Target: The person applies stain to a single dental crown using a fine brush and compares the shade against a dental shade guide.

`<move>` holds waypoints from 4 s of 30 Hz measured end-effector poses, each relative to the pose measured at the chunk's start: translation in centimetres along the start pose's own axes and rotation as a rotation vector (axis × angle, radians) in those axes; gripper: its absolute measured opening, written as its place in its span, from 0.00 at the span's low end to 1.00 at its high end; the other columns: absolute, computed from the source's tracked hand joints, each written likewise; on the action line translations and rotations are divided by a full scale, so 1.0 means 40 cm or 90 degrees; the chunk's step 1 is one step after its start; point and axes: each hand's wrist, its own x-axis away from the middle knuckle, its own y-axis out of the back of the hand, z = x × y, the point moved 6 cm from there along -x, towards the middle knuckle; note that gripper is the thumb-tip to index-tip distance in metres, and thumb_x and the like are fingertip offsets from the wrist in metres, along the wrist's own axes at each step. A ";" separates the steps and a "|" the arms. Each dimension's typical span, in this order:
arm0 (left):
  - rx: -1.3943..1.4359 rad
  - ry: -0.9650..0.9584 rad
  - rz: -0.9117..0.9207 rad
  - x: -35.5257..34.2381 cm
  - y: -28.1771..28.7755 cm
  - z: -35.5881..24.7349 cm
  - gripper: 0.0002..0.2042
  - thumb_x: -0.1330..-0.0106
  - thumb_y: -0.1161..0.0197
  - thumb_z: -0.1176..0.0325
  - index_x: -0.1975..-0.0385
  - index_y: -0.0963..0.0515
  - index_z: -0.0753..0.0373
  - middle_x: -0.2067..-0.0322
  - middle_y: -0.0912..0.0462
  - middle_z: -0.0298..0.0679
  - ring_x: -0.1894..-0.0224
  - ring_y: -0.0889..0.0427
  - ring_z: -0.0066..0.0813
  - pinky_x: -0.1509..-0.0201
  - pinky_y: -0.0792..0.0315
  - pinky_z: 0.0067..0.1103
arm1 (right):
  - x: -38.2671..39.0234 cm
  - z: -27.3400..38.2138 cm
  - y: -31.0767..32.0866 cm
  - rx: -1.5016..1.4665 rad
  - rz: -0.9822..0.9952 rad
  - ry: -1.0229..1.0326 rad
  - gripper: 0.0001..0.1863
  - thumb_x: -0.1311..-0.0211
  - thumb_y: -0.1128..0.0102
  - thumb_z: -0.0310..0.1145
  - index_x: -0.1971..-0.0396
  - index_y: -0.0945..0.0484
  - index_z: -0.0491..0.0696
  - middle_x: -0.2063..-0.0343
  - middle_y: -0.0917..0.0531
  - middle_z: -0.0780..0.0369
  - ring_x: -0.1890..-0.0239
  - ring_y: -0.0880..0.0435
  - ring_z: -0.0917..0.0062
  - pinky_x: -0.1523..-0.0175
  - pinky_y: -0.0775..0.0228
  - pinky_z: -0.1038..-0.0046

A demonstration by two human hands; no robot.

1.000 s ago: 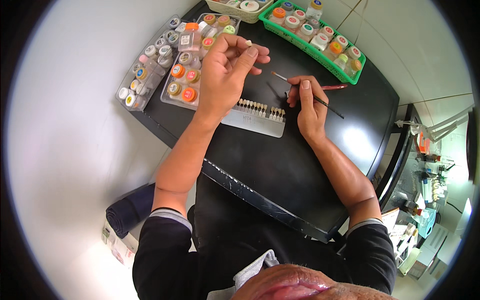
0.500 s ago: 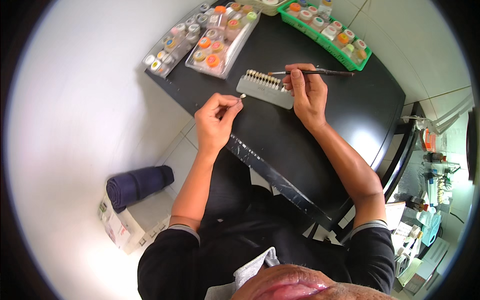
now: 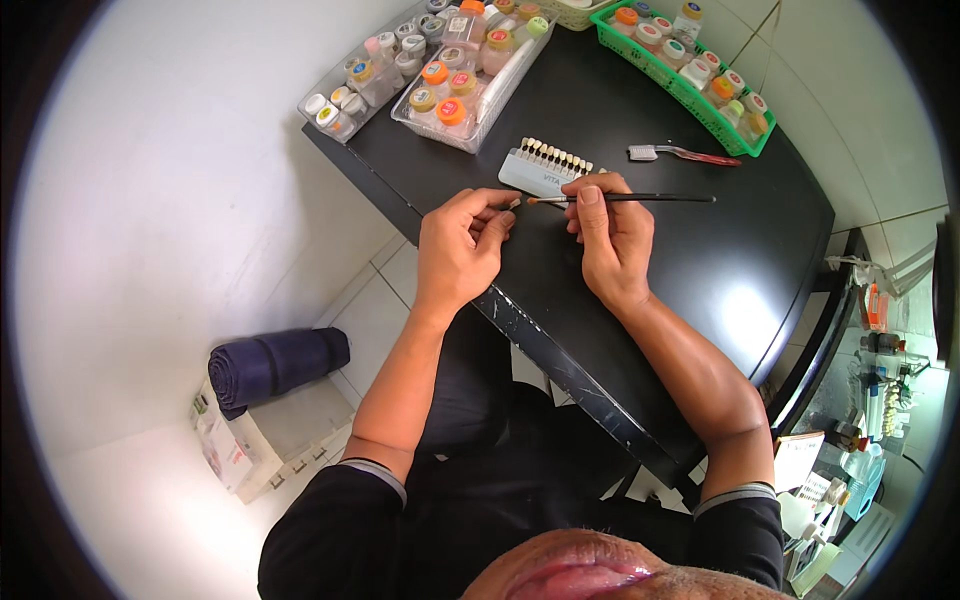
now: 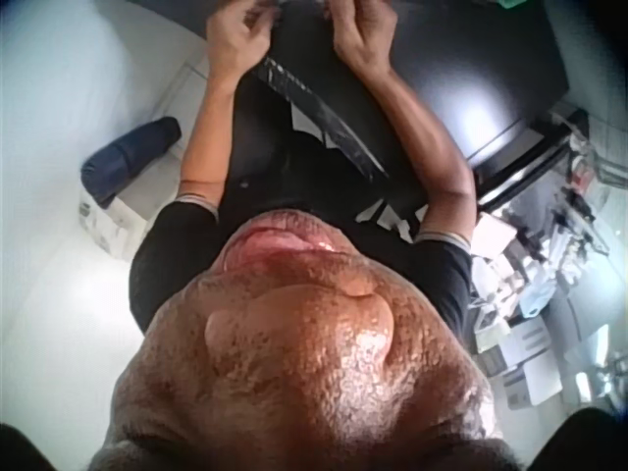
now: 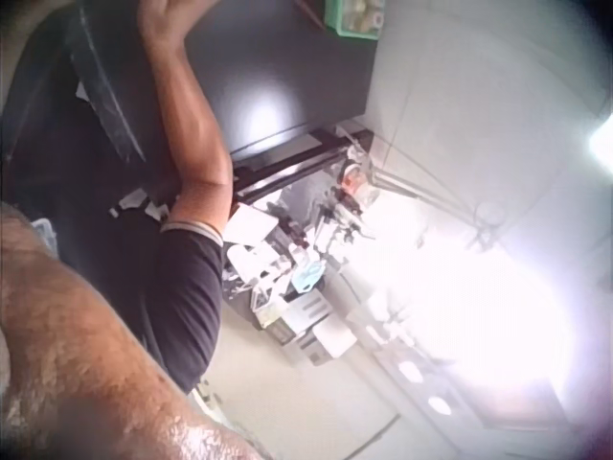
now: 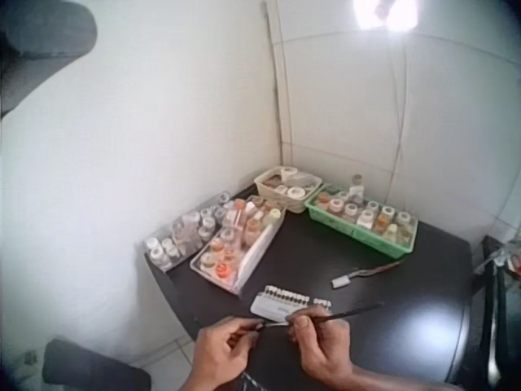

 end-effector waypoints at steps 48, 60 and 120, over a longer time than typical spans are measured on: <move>-0.062 -0.045 -0.043 -0.002 -0.008 -0.020 0.03 0.26 0.29 0.79 0.61 0.11 0.72 0.69 0.09 0.43 0.70 0.08 0.26 0.65 0.17 0.22 | -0.005 0.029 -0.013 0.133 0.011 0.109 0.06 0.22 0.30 0.27 0.61 0.09 0.43 0.75 0.10 0.62 0.80 0.18 0.81 0.73 0.30 0.75; 0.001 -0.003 -0.062 -0.006 -0.007 0.001 0.05 0.23 0.29 0.78 0.53 0.13 0.71 0.66 0.06 0.41 0.68 0.07 0.21 0.65 0.17 0.18 | -0.001 0.000 -0.007 0.054 -0.027 0.052 0.10 0.16 0.34 0.33 0.54 0.14 0.41 0.72 0.09 0.62 0.76 0.17 0.87 0.72 0.31 0.80; -0.022 -0.041 -0.106 0.018 0.003 0.004 0.02 0.24 0.29 0.82 0.56 0.13 0.72 0.64 0.07 0.37 0.63 0.11 0.14 0.58 0.20 0.14 | 0.001 0.050 -0.026 0.176 0.010 0.123 0.04 0.25 0.27 0.27 0.59 0.13 0.44 0.73 0.11 0.60 0.77 0.12 0.74 0.71 0.25 0.72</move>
